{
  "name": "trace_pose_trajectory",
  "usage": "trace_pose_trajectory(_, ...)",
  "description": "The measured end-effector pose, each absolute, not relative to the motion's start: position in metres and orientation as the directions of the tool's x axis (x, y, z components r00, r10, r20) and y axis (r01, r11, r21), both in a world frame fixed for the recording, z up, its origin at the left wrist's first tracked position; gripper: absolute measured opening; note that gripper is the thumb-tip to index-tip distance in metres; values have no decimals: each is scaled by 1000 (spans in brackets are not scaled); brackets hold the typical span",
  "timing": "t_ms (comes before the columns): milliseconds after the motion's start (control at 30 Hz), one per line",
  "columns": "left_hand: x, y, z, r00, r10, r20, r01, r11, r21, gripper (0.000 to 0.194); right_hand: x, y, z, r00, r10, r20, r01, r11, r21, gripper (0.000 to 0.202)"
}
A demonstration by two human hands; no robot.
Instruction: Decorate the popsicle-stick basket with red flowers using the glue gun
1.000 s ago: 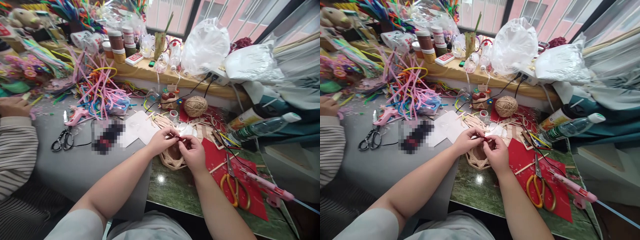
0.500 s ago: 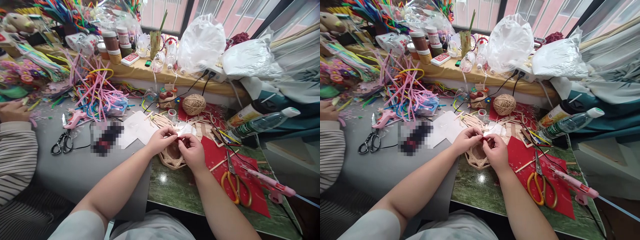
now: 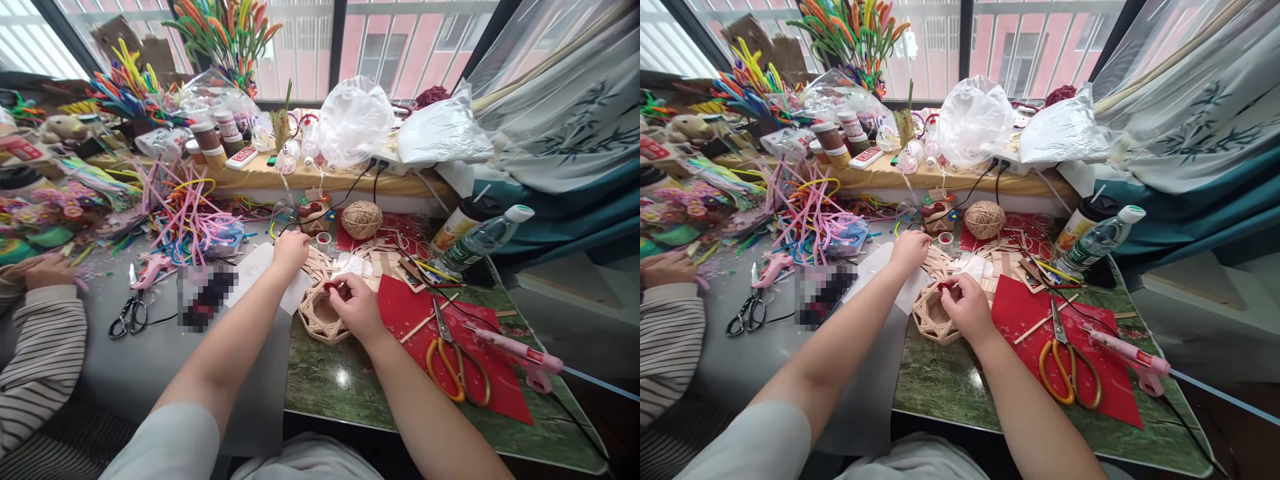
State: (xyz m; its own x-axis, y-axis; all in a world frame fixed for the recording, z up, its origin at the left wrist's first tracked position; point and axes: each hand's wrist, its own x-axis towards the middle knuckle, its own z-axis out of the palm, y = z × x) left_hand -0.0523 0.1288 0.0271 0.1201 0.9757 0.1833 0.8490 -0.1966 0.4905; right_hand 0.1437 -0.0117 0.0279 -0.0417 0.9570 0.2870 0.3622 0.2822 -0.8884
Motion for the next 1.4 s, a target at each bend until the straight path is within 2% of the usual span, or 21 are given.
trace_pose_trajectory(200, -45, 169, 24, 271, 960, 73, 915, -281, 291, 28, 147, -10, 28, -75, 946, 315, 352, 320, -879, 8)
trace_pose_trajectory(433, -44, 191, 23, 214, 977, 14, 975, -214, 57, 33, 151, -7, 27, -65, 919, 388, 300, 389, -871, 13)
trace_pose_trajectory(567, -43, 205, 21, 187, 980, -66, 982, -188, -4, 32, 152, -6, 25, -74, 910, 407, 301, 410, -861, 14)
trace_pose_trajectory(700, -44, 213, 21, 161, 979, -127, 987, -162, -1, 33, 153, -5, 25, -81, 909, 409, 309, 414, -857, 14)
trace_pose_trajectory(833, -48, 210, 23, 168, 980, -107, 985, -164, 49, 35, 153, -5, 25, -89, 911, 404, 311, 411, -857, 15)
trace_pose_trajectory(967, -56, 204, 30, 173, 984, -50, 973, -163, 161, 35, 153, -5, 25, -96, 906, 412, 297, 421, -857, 14)
trace_pose_trajectory(1167, -72, 198, 51, 182, 982, 54, 860, -186, 476, 22, 153, -6, 26, -92, 908, 408, 289, 416, -862, 14)
trace_pose_trajectory(1300, -82, 197, 60, 187, 981, 47, 711, -168, 683, 34, 153, -6, 26, -90, 907, 412, 285, 419, -862, 15)
trace_pose_trajectory(1400, -85, 194, 63, 200, 980, 15, 596, -134, 791, 47, 153, -6, 25, -88, 906, 414, 287, 421, -861, 14)
